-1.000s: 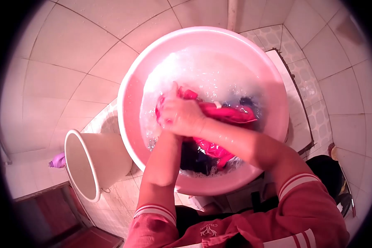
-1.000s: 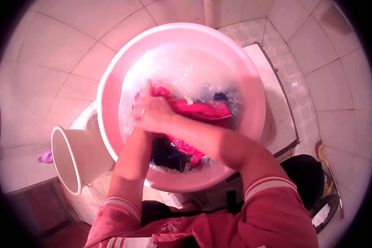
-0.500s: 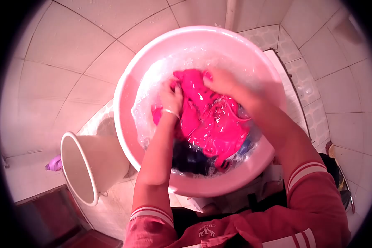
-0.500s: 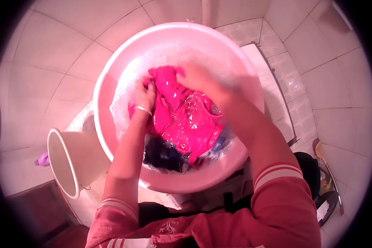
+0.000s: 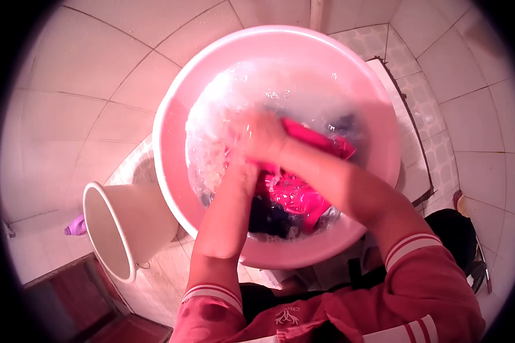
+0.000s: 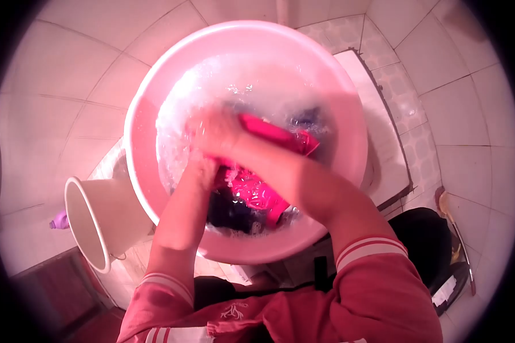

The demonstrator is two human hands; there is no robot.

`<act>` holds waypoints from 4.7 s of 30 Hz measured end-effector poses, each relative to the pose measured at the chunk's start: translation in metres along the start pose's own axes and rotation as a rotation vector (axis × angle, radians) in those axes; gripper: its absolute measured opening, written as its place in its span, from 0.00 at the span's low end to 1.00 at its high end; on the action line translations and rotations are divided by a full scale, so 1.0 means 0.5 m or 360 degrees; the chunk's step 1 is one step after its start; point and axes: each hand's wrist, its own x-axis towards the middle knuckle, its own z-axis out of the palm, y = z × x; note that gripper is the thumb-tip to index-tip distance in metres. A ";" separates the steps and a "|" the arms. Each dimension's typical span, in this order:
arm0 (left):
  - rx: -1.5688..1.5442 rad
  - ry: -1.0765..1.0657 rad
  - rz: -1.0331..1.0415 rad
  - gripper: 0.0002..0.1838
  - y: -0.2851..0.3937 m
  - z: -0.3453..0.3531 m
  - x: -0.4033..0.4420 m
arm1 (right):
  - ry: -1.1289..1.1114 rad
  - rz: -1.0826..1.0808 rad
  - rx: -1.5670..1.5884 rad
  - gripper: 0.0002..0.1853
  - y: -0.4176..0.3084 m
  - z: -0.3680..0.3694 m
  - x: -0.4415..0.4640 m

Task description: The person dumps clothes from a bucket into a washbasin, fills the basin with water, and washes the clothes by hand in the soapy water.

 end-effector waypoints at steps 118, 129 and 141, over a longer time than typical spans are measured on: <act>0.1444 -0.0443 0.0605 0.30 0.192 -0.318 -0.053 | -0.0911 0.0054 0.0048 0.31 0.085 0.176 0.069; -0.0245 -0.0038 -0.0073 0.13 0.222 -0.288 -0.060 | -0.0184 -0.0100 0.0347 0.06 -0.096 0.238 -0.029; 0.0035 0.0232 -0.0485 0.16 0.131 -0.206 -0.102 | 0.0074 0.0497 -0.0100 0.14 -0.007 0.212 0.066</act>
